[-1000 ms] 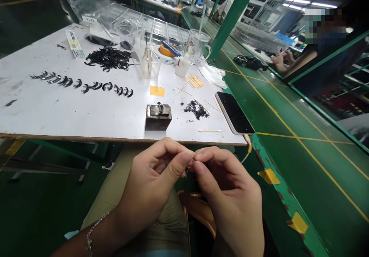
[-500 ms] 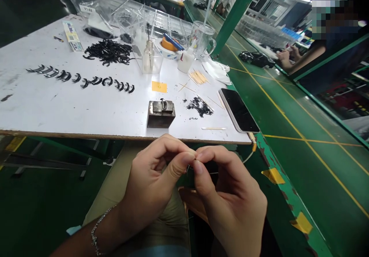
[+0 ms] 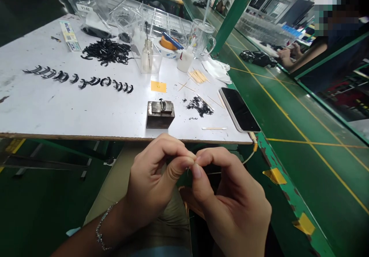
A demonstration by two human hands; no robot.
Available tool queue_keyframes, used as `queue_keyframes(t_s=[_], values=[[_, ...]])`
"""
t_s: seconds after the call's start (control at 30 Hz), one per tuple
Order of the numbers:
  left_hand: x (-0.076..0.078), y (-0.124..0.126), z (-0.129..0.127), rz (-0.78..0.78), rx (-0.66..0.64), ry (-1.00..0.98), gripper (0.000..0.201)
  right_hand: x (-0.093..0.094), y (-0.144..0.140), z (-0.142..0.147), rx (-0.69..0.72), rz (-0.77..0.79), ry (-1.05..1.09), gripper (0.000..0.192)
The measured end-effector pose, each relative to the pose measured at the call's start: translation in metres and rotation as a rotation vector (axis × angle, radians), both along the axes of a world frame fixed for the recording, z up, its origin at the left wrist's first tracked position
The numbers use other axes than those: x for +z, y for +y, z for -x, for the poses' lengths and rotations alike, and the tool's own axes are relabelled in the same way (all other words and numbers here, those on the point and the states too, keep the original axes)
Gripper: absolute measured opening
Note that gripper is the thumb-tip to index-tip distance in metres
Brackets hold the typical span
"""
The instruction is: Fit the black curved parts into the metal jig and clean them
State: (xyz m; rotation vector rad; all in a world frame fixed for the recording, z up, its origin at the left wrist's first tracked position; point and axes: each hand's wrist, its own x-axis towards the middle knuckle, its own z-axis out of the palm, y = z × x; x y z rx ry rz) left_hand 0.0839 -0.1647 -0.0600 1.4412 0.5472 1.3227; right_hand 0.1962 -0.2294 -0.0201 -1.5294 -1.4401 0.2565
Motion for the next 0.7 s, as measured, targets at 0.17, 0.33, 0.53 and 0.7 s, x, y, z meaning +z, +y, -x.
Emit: queue_keyframes(t_s=[0.17, 0.33, 0.53, 0.7], values=[[-0.003, 0.001, 0.000, -0.072, 0.029, -0.017, 0.007, 0.002, 0.002, 0.002, -0.006, -0.005, -0.005, 0.015], [-0.004, 0.001, -0.001, -0.097, 0.068, -0.037, 0.006, 0.002, 0.005, 0.006, -0.019, -0.009, 0.025, 0.014], [-0.008, -0.001, -0.005, -0.078, 0.098, -0.097, 0.006, -0.002, 0.010, 0.016, -0.134, -0.095, -0.072, 0.013], [-0.010, -0.002, -0.007, -0.002, 0.059, -0.153, 0.007, -0.006, 0.011, 0.020, -0.143, -0.163, -0.070, 0.014]])
